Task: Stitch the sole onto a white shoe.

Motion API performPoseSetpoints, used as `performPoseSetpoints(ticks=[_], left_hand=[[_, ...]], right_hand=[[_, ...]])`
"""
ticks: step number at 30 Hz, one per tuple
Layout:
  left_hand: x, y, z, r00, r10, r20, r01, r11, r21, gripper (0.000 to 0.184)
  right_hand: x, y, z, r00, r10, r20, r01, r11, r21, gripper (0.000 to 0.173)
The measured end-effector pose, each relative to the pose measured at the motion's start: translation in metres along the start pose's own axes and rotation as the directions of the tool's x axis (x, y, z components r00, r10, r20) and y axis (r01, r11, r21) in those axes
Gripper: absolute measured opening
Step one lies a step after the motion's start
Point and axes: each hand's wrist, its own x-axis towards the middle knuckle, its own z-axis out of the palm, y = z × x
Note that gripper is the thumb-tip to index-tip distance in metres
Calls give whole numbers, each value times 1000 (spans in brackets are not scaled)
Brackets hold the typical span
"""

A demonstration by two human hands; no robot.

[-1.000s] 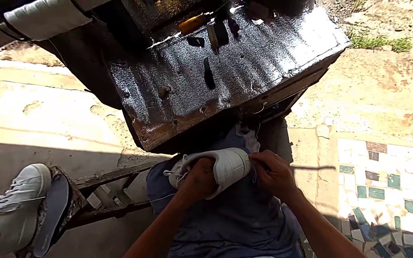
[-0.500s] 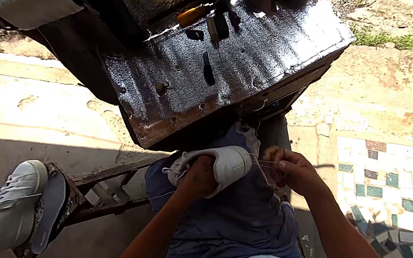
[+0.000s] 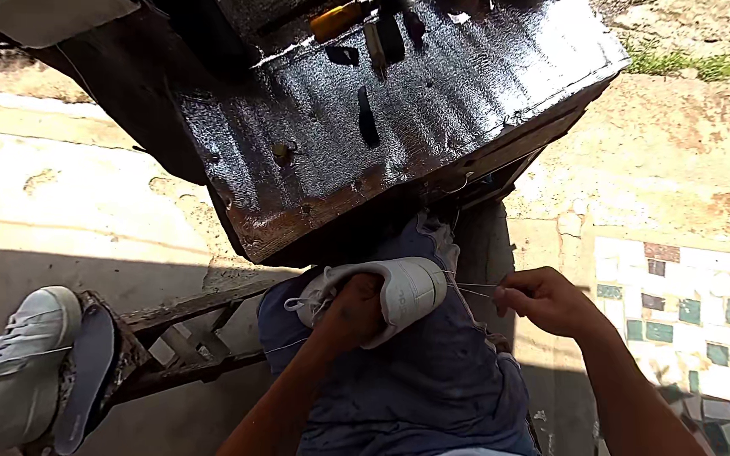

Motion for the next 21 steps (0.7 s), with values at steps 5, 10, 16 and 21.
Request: performPoseSetpoints(ticks=[5, 10, 16, 21], left_hand=[[-1, 0, -2, 1000, 30, -1, -30, 999, 27, 16], [-5, 1, -4, 999, 34, 17, -35, 999, 33, 14], [-4, 2, -5, 999, -23, 32, 21, 997, 73, 19], [-4, 4, -4, 1000, -11, 9, 10, 994, 106, 16]], right_hand=[[40, 14, 74, 933, 81, -351, -44, 993, 112, 30], [18, 61, 76, 930, -251, -269, 346, 847, 403, 13], [-83, 236, 34, 891, 341, -299, -331, 940, 85, 21], [-74, 250, 33, 739, 499, -453, -576, 817, -39, 33]])
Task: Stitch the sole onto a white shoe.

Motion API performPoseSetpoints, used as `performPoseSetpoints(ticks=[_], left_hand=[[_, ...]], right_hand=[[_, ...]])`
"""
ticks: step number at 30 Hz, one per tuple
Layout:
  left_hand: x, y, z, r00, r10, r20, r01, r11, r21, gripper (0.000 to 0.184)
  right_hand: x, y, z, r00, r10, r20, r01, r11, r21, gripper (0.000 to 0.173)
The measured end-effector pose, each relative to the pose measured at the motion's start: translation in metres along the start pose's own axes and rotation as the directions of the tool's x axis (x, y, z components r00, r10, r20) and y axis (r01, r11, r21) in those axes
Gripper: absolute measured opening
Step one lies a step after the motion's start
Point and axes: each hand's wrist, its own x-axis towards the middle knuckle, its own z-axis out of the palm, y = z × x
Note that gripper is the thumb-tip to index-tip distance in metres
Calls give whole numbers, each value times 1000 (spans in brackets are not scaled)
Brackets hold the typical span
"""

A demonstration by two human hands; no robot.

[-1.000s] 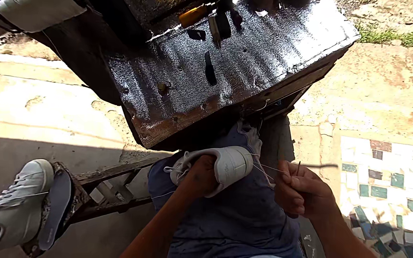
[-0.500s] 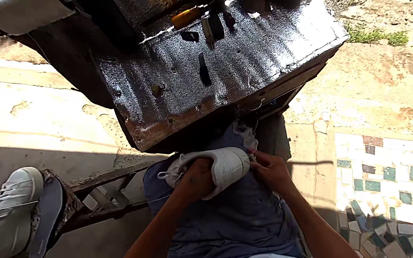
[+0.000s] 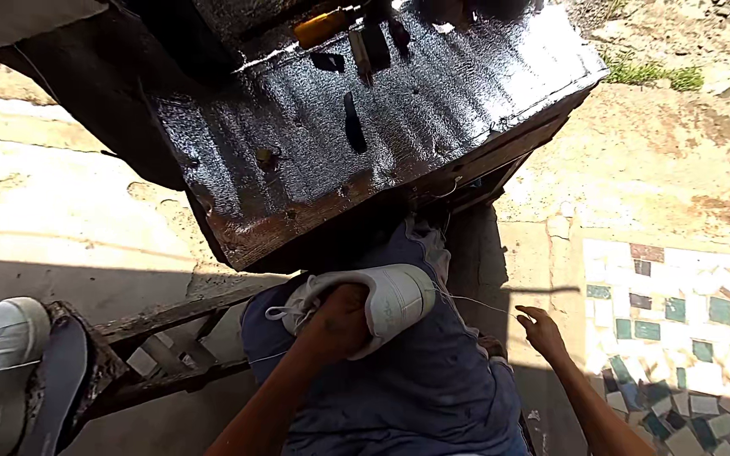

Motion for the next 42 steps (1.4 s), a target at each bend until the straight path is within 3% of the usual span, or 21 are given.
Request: performPoseSetpoints(ticks=[1, 3, 4, 6, 9, 12, 13, 15, 18, 20, 22, 23, 24, 25, 26, 27, 28, 29, 30, 32, 42], left_hand=[[-2, 1, 0, 1000, -14, -4, 14, 1000, 7, 15], [-3, 7, 1, 1000, -16, -24, 17, 999, 49, 9], [-4, 11, 2, 999, -2, -39, 6, 994, 109, 7], [-15, 12, 2, 991, 101, -89, -63, 931, 359, 15], [-61, 7, -46, 950, 283, -132, -116, 714, 691, 27], [-116, -6, -126, 963, 63, -262, 157, 660, 734, 31], [-128, -13, -141, 965, -21, -263, 209, 670, 712, 29], [-140, -17, -141, 988, -32, -154, 119, 789, 603, 23], [-139, -6, -110, 984, 162, 69, -165, 985, 50, 14], [-134, 6, -93, 938, 329, 108, -261, 877, -403, 16], [-123, 11, -83, 885, 463, 49, -317, 676, -665, 21], [-114, 13, -82, 871, 488, 57, -331, 670, -665, 24], [-106, 14, -83, 881, 469, 63, -355, 744, -566, 24], [-99, 15, -82, 907, 419, 37, -385, 862, -330, 23], [-92, 17, -79, 920, 392, -10, -391, 919, 44, 24], [-86, 20, -73, 920, 390, -46, -334, 838, 432, 28], [-82, 23, -65, 917, 393, -62, -247, 684, 686, 32], [-79, 23, -59, 910, 409, -60, -193, 548, 814, 34], [-75, 21, -54, 900, 433, -49, -175, 462, 869, 34], [-75, 14, -49, 891, 454, -8, -206, 419, 884, 32], [-125, -22, -53, 898, 431, 87, -323, 513, 795, 39]], right_hand=[[-8, -50, 2, 985, -166, -49, 171, 979, 112, 36], [-30, -160, 3, 867, -490, -93, 487, 791, 369, 51], [-43, -208, 2, 779, -624, -63, 587, 690, 424, 60], [-56, -277, 2, 630, -776, 11, 725, 594, 350, 58], [-51, -303, -4, 601, -794, 95, 758, 604, 245, 52], [-52, -297, -7, 636, -759, 137, 724, 649, 234, 53], [-55, -296, -6, 650, -748, 134, 714, 661, 231, 54], [-57, -295, -9, 675, -724, 144, 698, 689, 196, 58], [-60, -289, -24, 736, -645, 208, 621, 765, 174, 41], [-59, -281, -32, 756, -637, 147, 558, 746, 365, 25], [-57, -280, -36, 712, -694, 103, 380, 505, 774, 23], [-58, -283, -37, 695, -712, 98, 226, 346, 911, 26], [-60, -286, -36, 694, -715, 91, 114, 233, 966, 28], [-63, -289, -36, 717, -693, 77, 101, 212, 972, 28], [-67, -293, -34, 742, -669, 37, 216, 292, 932, 23], [-71, -297, -33, 755, -656, -19, 415, 455, 788, 14], [-77, -300, -30, 749, -660, -63, 593, 625, 507, 23], [-83, -304, -25, 733, -673, -95, 677, 710, 195, 48], [-88, -309, -19, 700, -701, -135, 703, 710, -42, 66], [-92, -315, -10, 632, -745, -211, 690, 666, -284, 75], [-91, -329, -12, 623, -768, -148, 698, 631, -338, 60]])
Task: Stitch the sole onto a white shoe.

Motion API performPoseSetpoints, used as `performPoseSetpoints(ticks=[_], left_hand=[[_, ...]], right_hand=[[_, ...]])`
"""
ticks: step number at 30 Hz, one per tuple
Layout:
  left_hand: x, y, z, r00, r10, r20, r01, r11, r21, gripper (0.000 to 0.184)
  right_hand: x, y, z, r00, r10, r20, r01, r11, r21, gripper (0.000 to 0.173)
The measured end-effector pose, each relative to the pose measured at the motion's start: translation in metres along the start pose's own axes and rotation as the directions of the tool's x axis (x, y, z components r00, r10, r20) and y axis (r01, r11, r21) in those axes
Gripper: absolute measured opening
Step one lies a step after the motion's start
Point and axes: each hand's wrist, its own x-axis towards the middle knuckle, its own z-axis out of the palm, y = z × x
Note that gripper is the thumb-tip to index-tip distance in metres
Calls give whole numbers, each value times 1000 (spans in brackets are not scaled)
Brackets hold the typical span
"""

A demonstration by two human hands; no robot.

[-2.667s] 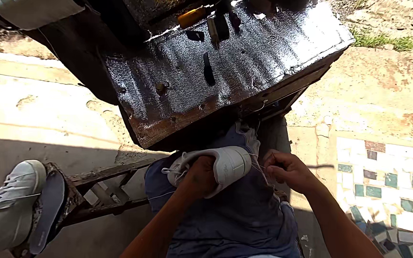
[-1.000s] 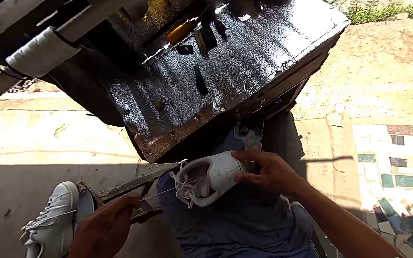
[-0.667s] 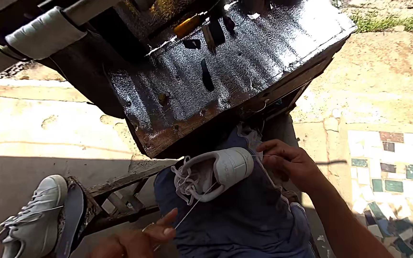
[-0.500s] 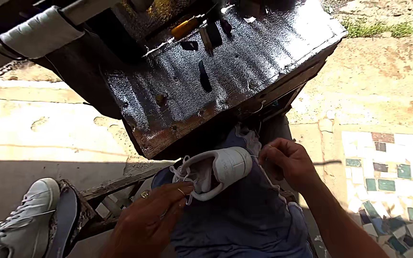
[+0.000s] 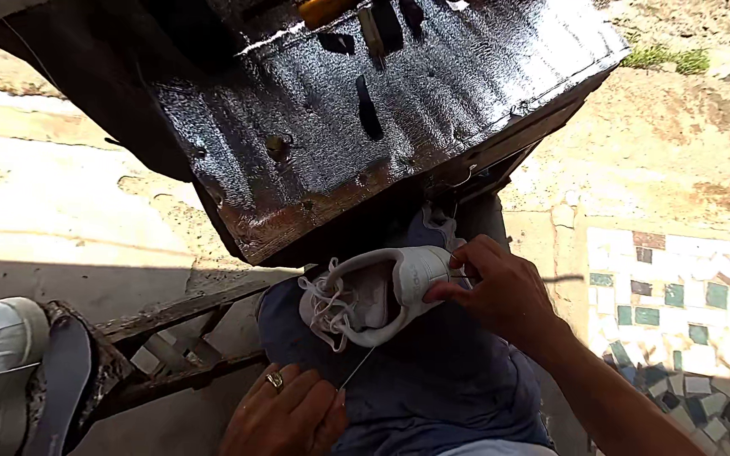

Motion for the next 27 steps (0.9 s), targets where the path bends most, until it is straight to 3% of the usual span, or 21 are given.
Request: performPoseSetpoints(ticks=[7, 10, 12, 14, 16, 18, 20, 24, 27], left_hand=[[-25, -6, 8, 1000, -13, -10, 13, 998, -56, 39], [-10, -7, 9, 995, -74, -62, 60, 978, -197, 35], [11, -2, 1, 985, -159, -70, 110, 883, -456, 27], [36, 6, -8, 977, -211, 35, 178, 711, -681, 37], [62, 12, -11, 956, -206, 210, 287, 492, -822, 51], [87, 11, -9, 912, -140, 386, 411, 311, -857, 54], [110, 5, -4, 852, -43, 521, 516, 231, -825, 40], [129, -2, 6, 796, 4, 605, 597, 160, -786, 21], [129, -5, 9, 800, 6, 600, 595, 117, -795, 19]], right_hand=[[0, -5, 3, 998, 47, 47, -49, 998, 40, 56], [-2, 5, -1, 986, 120, 118, -147, 954, 262, 50], [-4, 20, -5, 966, 171, 192, -253, 770, 586, 31], [-10, 36, 3, 936, 287, 203, -323, 472, 820, 20], [-21, 48, 25, 884, 414, 218, -358, 297, 885, 24], [-34, 52, 53, 855, 462, 237, -372, 225, 901, 26], [-42, 53, 60, 873, 445, 200, -349, 284, 893, 24], [-49, 50, 26, 918, 371, 141, -316, 467, 826, 47], [-58, 37, 7, 969, 207, 136, -233, 578, 782, 33]])
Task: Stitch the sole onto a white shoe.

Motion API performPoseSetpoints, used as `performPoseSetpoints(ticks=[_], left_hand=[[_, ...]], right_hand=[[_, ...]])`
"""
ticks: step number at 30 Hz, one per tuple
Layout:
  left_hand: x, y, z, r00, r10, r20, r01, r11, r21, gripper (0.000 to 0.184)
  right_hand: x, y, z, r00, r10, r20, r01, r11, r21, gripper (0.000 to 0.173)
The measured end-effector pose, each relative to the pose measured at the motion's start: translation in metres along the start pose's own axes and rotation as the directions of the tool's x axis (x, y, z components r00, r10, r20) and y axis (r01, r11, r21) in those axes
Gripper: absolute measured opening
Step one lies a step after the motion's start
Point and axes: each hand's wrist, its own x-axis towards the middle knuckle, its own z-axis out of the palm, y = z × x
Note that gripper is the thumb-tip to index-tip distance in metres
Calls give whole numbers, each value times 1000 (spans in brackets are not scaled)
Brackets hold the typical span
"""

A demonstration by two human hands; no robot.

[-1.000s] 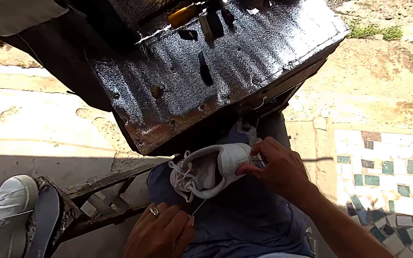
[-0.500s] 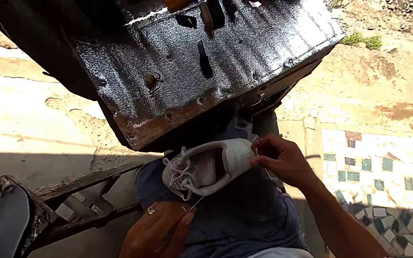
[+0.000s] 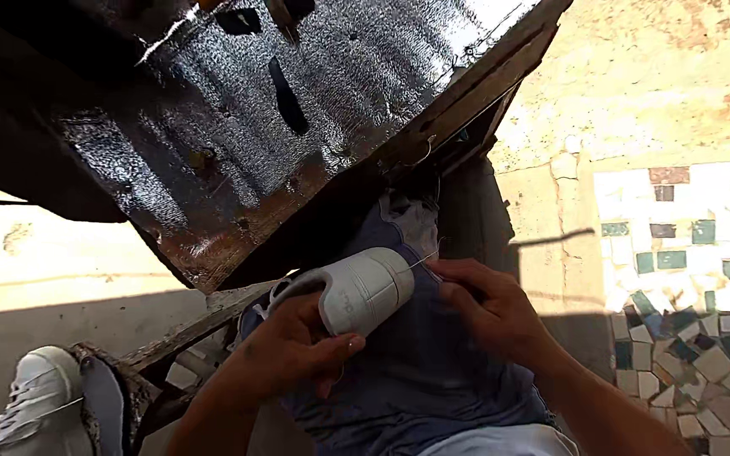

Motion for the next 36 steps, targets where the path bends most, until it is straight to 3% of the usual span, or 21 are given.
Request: performPoseSetpoints(ticks=[4, 12, 15, 17, 21, 25, 29, 33, 36], left_hand=[[0, -1, 1, 1000, -3, -9, 3, 1000, -17, 20], [2, 0, 3, 1000, 14, 7, -14, 997, -71, 23], [2, -2, 4, 1000, 18, 14, -17, 997, -70, 22], [2, -5, 4, 1000, 14, 12, -13, 997, -78, 22], [5, -11, 3, 999, 27, 27, -24, 991, -130, 20], [7, -13, 1, 998, 39, 53, -30, 986, -165, 16], [9, -16, -2, 998, 25, 57, -15, 985, -174, 8], [9, -16, -5, 999, -5, 48, 13, 986, -164, 6], [7, -15, 1, 998, 23, -62, -28, 997, -78, 9]], right_hand=[[0, 2, 7, 991, -109, 73, 110, 994, -3, 27], [3, 9, 10, 992, -111, 67, 109, 994, 31, 25], [3, 3, 5, 989, -106, 100, 113, 992, -64, 26], [7, -6, -2, 982, -120, 145, 151, 962, -226, 28], [27, -33, -21, 925, -131, 355, 321, 771, -550, 30], [57, -67, -27, 823, 5, 568, 442, 622, -646, 21], [77, -86, -25, 759, 65, 648, 492, 594, -636, 15], [81, -87, -22, 749, 59, 660, 502, 600, -624, 16], [86, -84, -21, 732, 105, 673, 479, 624, -618, 13]])
